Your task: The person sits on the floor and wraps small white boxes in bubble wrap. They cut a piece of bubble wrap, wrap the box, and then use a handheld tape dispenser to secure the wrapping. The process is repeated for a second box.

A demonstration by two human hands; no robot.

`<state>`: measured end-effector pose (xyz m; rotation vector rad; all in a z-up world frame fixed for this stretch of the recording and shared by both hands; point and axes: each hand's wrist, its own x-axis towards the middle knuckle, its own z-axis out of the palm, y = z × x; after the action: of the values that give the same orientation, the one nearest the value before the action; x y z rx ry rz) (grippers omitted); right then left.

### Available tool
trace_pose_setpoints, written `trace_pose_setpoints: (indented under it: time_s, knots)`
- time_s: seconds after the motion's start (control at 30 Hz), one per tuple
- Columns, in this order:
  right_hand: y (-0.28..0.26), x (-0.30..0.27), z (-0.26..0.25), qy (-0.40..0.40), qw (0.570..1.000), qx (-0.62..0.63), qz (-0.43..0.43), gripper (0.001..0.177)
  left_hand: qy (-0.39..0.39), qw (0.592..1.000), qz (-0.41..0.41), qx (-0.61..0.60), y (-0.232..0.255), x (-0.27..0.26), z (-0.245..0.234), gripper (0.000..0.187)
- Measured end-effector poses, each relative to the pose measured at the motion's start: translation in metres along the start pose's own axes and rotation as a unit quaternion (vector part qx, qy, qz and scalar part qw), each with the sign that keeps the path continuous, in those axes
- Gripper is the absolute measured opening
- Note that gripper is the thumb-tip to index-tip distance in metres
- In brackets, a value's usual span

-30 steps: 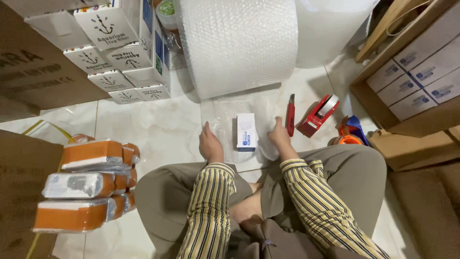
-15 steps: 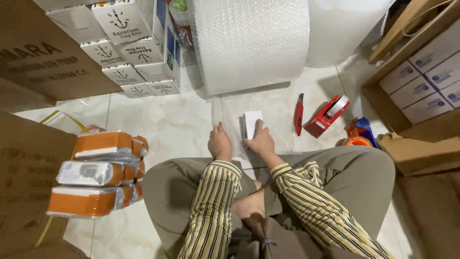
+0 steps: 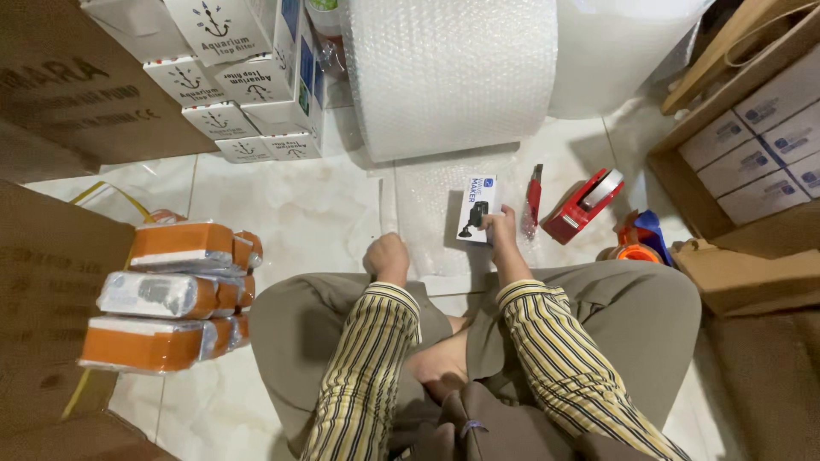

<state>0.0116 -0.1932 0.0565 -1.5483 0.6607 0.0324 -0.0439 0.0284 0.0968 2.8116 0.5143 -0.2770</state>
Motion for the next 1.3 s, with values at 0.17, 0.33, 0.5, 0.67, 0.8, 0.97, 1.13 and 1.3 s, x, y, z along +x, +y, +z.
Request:
trace_pose_setpoints:
  time_s: [0.17,0.33,0.5,0.67,0.8,0.97,1.13,1.3]
  knots:
    - [0.008,0.0,0.007,0.008,1.0,-0.021,-0.016,0.09,0.027,0.985,-0.109,-0.131,0.011,-0.007,0.002,0.07]
    - [0.01,0.007,0.004,0.0,0.999,0.031,-0.02,0.092,0.042,0.978,-0.156,-0.131,0.001,0.009,0.031,0.081]
    - [-0.002,-0.011,-0.001,0.013,0.999,-0.024,-0.025,0.083,0.137,0.977,-0.029,-0.162,0.011,-0.009,-0.005,0.058]
    - [0.018,0.011,0.0,0.005,0.998,-0.057,-0.022,0.087,0.042,0.99,0.014,-0.13,0.015,-0.02,-0.03,0.057]
    - [0.02,0.015,0.0,-0.013,0.997,-0.066,-0.024,0.088,-0.084,0.991,-0.047,-0.097,0.0,0.004,0.001,0.038]
    - [0.008,0.002,-0.001,-0.015,0.998,-0.066,-0.01,0.087,0.05,0.983,0.04,-0.17,0.028,-0.05,-0.085,0.039]
    - [-0.005,-0.017,-0.004,-0.011,0.998,-0.054,-0.013,0.087,-0.201,0.979,0.0,0.038,-0.006,0.0,0.011,0.031]
    - [-0.034,-0.038,-0.007,-0.034,0.993,-0.11,-0.034,0.089,-0.227,0.972,0.052,-0.023,0.026,-0.054,-0.066,0.04]
